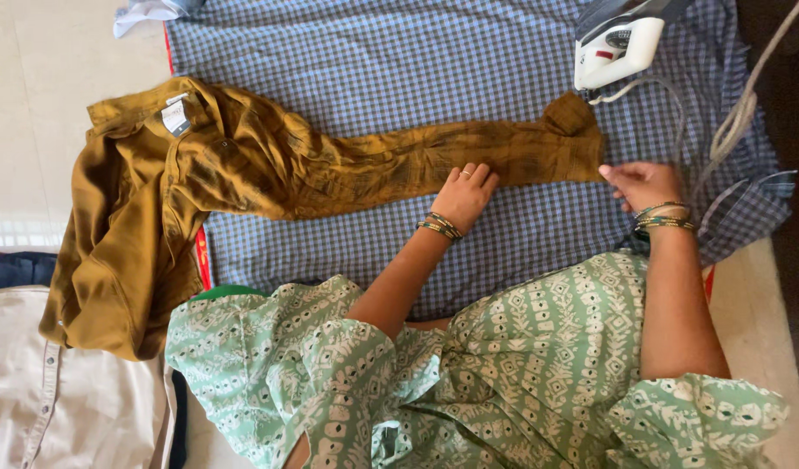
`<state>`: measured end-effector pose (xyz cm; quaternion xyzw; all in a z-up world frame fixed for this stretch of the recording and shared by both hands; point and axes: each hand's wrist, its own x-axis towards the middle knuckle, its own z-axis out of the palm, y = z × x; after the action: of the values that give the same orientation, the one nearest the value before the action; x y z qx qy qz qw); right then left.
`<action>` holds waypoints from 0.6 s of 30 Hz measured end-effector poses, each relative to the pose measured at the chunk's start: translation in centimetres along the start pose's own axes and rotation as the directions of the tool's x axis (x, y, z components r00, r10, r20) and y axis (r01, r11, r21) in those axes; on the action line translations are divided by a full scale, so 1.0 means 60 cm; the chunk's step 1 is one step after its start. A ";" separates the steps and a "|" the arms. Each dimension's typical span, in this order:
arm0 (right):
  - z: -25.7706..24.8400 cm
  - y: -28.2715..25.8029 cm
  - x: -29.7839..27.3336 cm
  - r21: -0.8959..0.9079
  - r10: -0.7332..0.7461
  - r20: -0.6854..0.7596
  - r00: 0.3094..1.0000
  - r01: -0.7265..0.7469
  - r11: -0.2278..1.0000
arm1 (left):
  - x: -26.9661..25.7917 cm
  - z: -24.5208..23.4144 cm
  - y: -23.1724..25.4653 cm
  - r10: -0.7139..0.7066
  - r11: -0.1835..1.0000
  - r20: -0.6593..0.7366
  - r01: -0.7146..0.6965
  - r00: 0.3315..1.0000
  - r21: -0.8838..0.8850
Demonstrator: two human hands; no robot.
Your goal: The person irons a mustard-colored shirt on a checkered ironing board. They smooth the fabric with their hands, use a white electric iron to press the shirt, and periodically lift and reposition the garment to access different areas.
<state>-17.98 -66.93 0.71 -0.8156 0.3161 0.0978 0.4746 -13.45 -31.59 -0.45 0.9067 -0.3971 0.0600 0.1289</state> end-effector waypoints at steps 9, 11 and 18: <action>0.021 0.061 0.082 0.407 -0.184 0.135 0.974 0.115 0.906 | -0.006 -0.027 0.001 0.089 0.996 0.234 -0.093 0.968 0.010; 0.022 0.065 0.084 0.333 -0.151 0.136 0.979 0.098 0.938 | -0.006 -0.043 0.003 0.081 0.996 0.247 -0.084 0.966 -0.001; 0.038 0.056 0.065 0.003 -0.277 0.026 0.960 0.277 0.961 | -0.012 -0.043 0.007 -0.084 0.967 0.192 0.126 0.978 -0.219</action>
<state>-16.67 -67.85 -4.68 -0.8506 0.1924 0.0413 0.4876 -14.25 -30.61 1.92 0.9071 -0.3628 -0.0760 0.1996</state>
